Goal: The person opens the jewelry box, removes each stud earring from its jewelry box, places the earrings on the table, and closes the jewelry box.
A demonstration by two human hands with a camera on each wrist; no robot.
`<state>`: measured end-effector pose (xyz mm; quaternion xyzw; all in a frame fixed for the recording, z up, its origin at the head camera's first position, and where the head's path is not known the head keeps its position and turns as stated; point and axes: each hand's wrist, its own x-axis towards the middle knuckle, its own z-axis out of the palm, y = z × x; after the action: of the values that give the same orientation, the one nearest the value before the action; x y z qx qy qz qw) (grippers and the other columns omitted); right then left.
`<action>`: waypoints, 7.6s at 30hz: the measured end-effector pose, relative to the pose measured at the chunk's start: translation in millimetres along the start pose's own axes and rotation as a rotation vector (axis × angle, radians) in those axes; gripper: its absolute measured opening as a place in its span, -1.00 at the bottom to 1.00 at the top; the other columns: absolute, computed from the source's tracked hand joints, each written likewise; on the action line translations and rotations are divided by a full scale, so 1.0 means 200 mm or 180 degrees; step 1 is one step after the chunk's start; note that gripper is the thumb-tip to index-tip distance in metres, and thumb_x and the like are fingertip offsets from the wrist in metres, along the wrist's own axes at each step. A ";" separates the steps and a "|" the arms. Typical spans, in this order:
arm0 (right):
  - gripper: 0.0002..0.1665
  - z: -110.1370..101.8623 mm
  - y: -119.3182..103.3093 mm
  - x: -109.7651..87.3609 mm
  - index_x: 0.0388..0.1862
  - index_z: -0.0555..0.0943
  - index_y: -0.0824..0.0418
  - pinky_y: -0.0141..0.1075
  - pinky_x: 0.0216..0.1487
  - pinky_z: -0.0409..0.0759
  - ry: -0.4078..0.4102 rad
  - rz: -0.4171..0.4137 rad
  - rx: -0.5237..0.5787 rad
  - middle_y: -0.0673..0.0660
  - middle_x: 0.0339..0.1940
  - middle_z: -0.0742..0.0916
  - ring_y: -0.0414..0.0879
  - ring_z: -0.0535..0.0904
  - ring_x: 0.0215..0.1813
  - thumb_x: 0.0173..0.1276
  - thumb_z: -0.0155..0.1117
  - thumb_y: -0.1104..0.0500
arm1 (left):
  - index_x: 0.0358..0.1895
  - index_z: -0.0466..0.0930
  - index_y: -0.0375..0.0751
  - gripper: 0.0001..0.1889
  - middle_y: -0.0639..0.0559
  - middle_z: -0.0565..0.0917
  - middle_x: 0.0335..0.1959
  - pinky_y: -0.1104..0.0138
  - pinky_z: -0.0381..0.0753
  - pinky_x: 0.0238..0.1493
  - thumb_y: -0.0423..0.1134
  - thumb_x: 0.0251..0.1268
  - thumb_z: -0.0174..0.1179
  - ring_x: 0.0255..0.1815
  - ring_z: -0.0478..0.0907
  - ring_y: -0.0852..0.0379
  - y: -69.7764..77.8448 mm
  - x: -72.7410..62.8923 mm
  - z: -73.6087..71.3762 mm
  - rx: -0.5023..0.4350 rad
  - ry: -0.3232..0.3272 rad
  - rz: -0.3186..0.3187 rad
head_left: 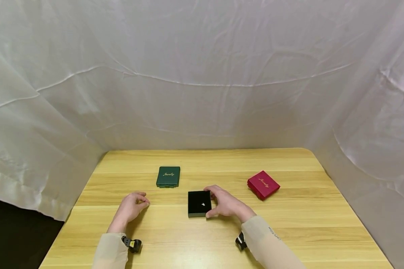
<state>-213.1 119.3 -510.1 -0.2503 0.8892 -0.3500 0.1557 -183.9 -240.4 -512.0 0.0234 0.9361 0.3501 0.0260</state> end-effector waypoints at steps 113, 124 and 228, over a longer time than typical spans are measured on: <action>-0.01 0.01 0.02 -0.01 0.36 0.38 0.26 -0.05 0.16 0.46 0.0128 -0.0063 0.0322 0.12 0.19 0.53 0.01 0.52 0.11 -0.02 0.66 0.07 | -0.41 0.77 -0.11 -0.96 -0.16 0.55 0.02 -0.05 0.40 0.13 -0.33 0.12 0.43 0.11 0.39 -0.21 0.62 0.13 0.52 0.0016 -0.0452 0.1085; -0.01 0.00 0.02 0.00 0.35 0.38 0.26 -0.05 0.15 0.46 0.0128 -0.0071 0.0268 0.12 0.18 0.53 0.01 0.51 0.10 -0.03 0.66 0.07 | -0.52 0.72 -0.09 -0.87 -0.16 0.55 -0.01 -0.06 0.39 0.13 -0.35 0.14 0.41 0.09 0.39 -0.20 0.63 0.13 0.52 -0.0011 -0.0440 0.1138; -0.01 0.02 0.02 -0.02 0.39 0.36 0.19 -0.05 0.18 0.44 0.0065 0.0000 0.0318 0.05 0.20 0.51 0.01 0.47 0.14 0.00 0.65 0.05 | -0.45 0.59 -0.18 -0.85 -0.44 0.43 0.26 -0.22 0.23 0.27 -0.43 0.28 0.24 0.30 0.28 -0.46 -0.03 -0.04 -0.04 0.0033 -0.0114 0.0084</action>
<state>-209.9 121.7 -514.3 -0.2386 0.8721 -0.3965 0.1589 -176.1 -251.4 -509.3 0.0422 0.9369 0.3451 0.0380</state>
